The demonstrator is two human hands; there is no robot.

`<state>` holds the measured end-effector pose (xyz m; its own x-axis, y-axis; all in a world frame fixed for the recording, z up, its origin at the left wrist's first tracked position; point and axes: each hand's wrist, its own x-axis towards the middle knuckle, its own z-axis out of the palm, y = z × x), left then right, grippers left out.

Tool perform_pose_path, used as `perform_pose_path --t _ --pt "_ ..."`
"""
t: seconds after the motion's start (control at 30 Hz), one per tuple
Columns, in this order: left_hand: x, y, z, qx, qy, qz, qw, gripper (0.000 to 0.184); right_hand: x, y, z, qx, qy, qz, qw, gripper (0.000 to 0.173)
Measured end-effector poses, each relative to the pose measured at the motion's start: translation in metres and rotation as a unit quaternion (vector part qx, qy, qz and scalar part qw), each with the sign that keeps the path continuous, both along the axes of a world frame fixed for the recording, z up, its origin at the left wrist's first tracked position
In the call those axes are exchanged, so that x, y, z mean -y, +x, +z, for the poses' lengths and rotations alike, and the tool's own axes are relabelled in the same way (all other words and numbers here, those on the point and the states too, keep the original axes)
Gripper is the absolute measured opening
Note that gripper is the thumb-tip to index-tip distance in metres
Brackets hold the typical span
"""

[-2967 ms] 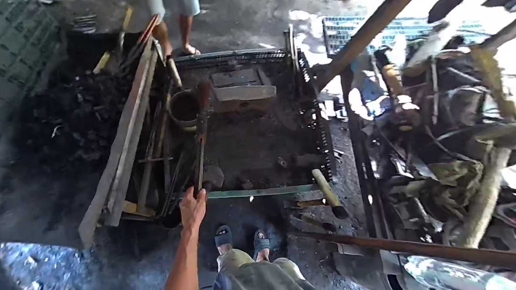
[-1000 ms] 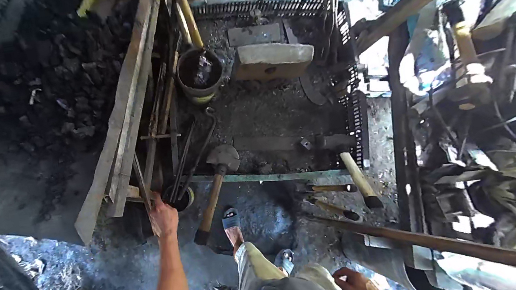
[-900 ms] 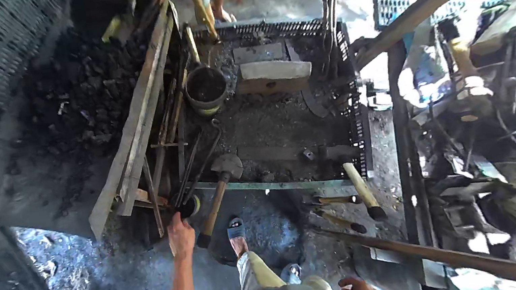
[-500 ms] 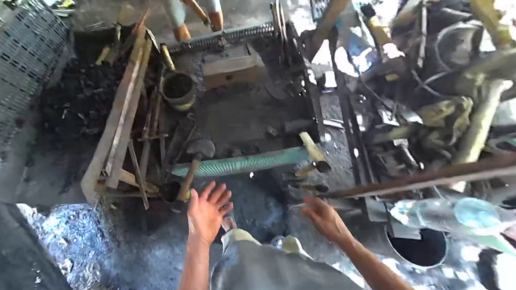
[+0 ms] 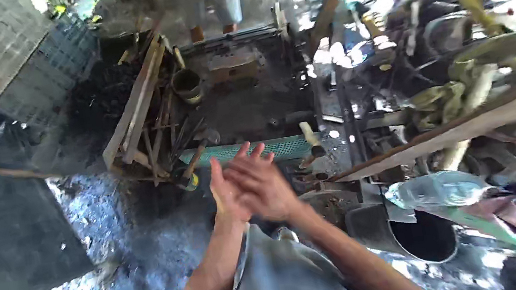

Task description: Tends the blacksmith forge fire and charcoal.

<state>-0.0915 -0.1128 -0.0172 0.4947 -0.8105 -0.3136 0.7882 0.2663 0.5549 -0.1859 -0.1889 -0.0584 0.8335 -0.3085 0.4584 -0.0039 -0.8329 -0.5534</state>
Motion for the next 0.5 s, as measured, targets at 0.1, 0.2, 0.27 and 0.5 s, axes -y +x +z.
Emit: perform_pose_path --t 0.1,0.2,0.27,0.5 --pt "-0.04 0.032 0.008 0.02 -0.097 -0.082 0.992 0.114 0.052 -0.047 -0.066 -0.12 0.052 -0.169 0.977 0.06" --pt "-0.075 0.072 0.014 0.043 -0.164 -0.071 0.983 0.114 0.073 -0.12 -0.106 -0.297 0.168 -0.274 0.899 0.06" --pt "-0.093 0.102 0.023 0.046 -0.187 -0.05 0.98 0.113 0.055 -0.151 -0.113 -0.326 0.199 -0.281 0.88 0.055" --pt "-0.167 0.15 0.032 0.073 -0.194 -0.016 0.978 0.113 -0.054 -0.169 -0.168 -0.402 0.376 -0.242 0.799 0.054"
